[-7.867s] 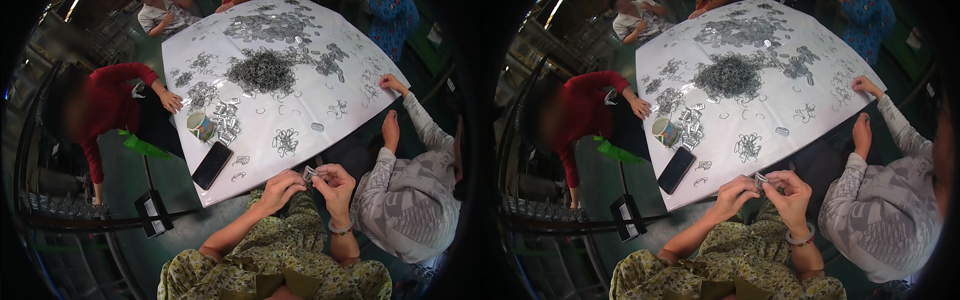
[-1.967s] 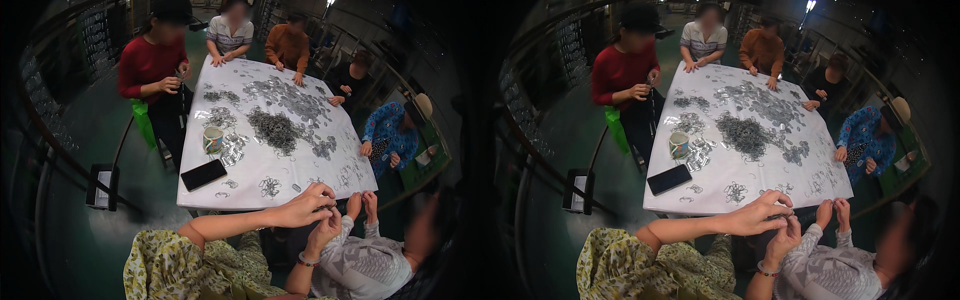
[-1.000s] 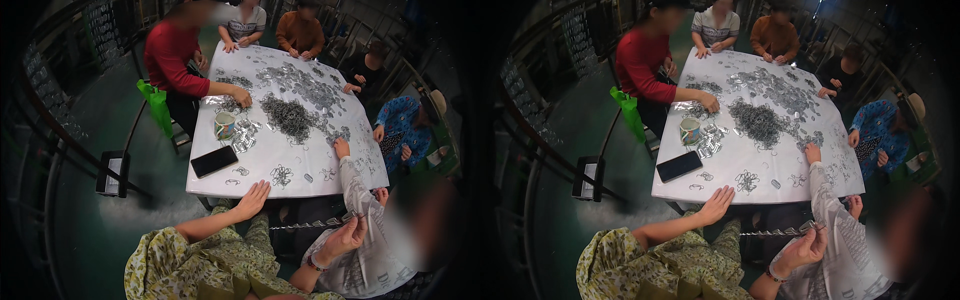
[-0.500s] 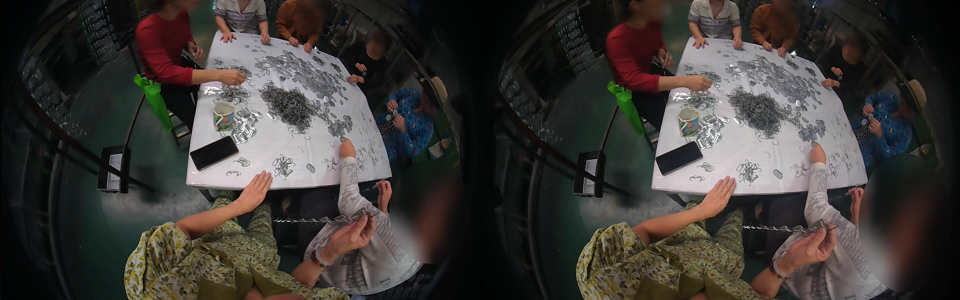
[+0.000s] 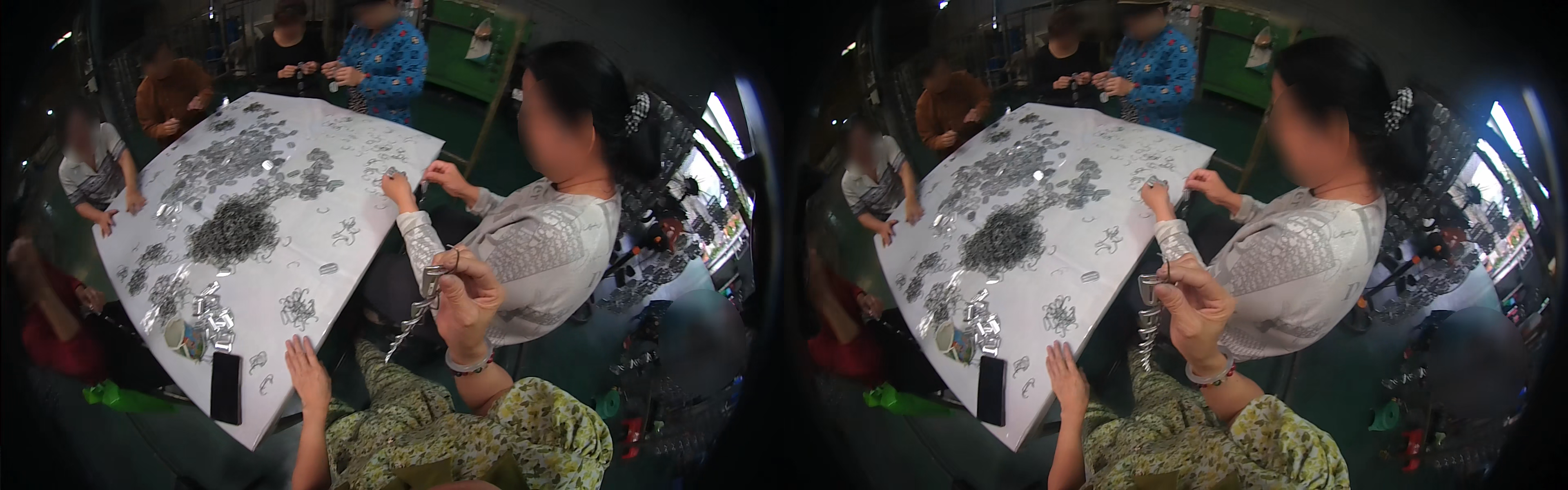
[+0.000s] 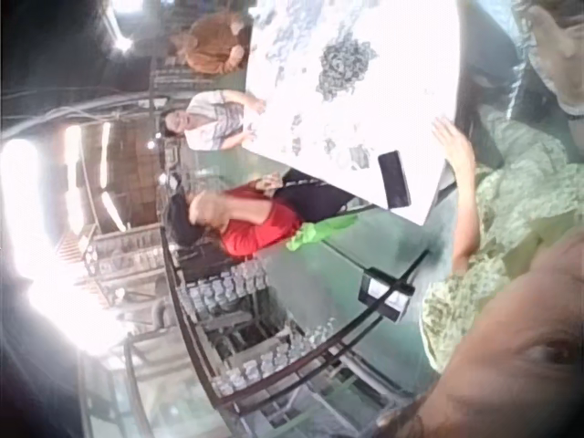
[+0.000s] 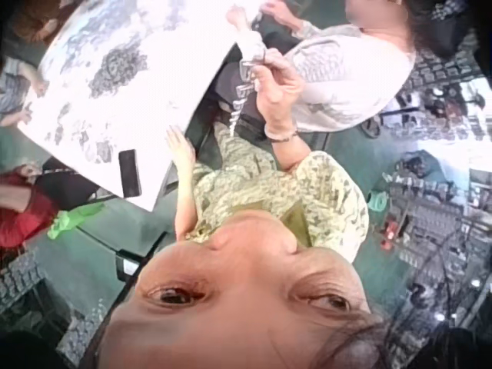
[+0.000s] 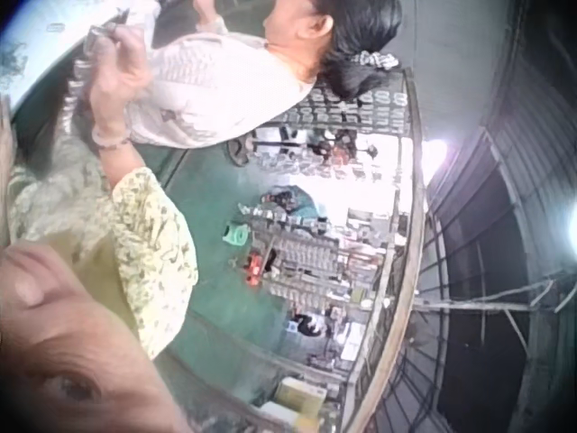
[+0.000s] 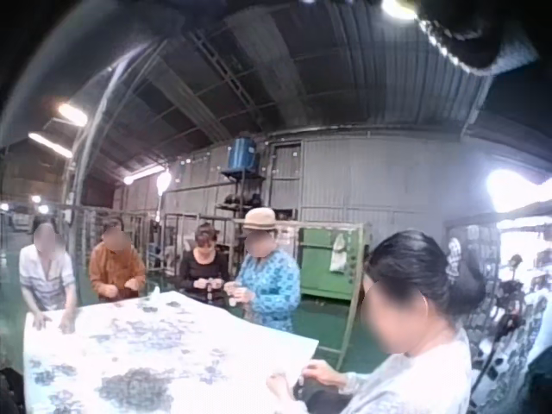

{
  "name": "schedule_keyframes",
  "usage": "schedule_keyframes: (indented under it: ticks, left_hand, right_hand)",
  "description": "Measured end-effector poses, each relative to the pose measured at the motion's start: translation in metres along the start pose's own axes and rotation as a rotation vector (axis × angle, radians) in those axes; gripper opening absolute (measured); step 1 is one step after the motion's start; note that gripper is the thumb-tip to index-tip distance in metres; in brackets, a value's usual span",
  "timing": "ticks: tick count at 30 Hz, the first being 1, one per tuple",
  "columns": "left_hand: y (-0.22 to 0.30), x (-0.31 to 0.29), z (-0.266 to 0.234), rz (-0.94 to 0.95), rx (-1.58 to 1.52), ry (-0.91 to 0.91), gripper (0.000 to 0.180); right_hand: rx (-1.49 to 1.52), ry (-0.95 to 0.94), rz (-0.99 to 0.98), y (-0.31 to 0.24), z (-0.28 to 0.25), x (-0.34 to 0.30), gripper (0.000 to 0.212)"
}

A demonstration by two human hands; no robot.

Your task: The person assembles keychains by hand at a table with several others. They pick up metal key rings and small rectangular metal pieces, link them together, and place the finished keychains on a nearby rack. The process is repetitive and involves continuous manual dexterity.

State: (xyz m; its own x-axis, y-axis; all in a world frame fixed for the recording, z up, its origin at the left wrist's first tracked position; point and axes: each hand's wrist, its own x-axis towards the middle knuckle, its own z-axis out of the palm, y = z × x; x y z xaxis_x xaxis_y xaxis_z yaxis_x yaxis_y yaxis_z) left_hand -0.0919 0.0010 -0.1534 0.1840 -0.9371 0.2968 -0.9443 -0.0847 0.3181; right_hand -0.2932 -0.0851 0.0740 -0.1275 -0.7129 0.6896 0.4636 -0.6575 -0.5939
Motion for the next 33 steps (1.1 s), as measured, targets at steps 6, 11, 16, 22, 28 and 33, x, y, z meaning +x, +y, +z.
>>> schedule_keyframes:
  ticks: [6, 11, 16, 22, 28, 33]
  left_hand:
    - [0.004, -0.002, -0.016, 0.011, -0.024, -0.019, 0.058]
    - [0.007, 0.003, -0.018, -0.020, -0.070, -0.019, 0.058]
    - [0.007, -0.003, -0.019, -0.019, -0.085, -0.036, 0.059]
    - [0.006, 0.001, -0.018, 0.007, -0.062, -0.043, 0.062]
    - [0.003, -0.001, -0.015, 0.025, -0.039, -0.036, 0.063]
    - [-0.001, 0.000, -0.013, 0.022, -0.020, -0.045, 0.066]
  right_hand:
    - [-0.046, 0.080, 0.015, -0.002, 0.007, 0.002, 0.021]
    - [-0.057, 0.144, 0.026, -0.005, 0.007, 0.013, 0.031]
    - [-0.126, 0.076, -0.056, -0.002, -0.002, 0.021, 0.026]
    - [-0.093, 0.050, -0.071, -0.003, 0.000, 0.027, 0.018]
    - [-0.116, 0.007, 0.000, -0.003, -0.007, 0.019, 0.017]
    - [-0.071, -0.001, 0.015, 0.001, -0.008, 0.015, 0.015]
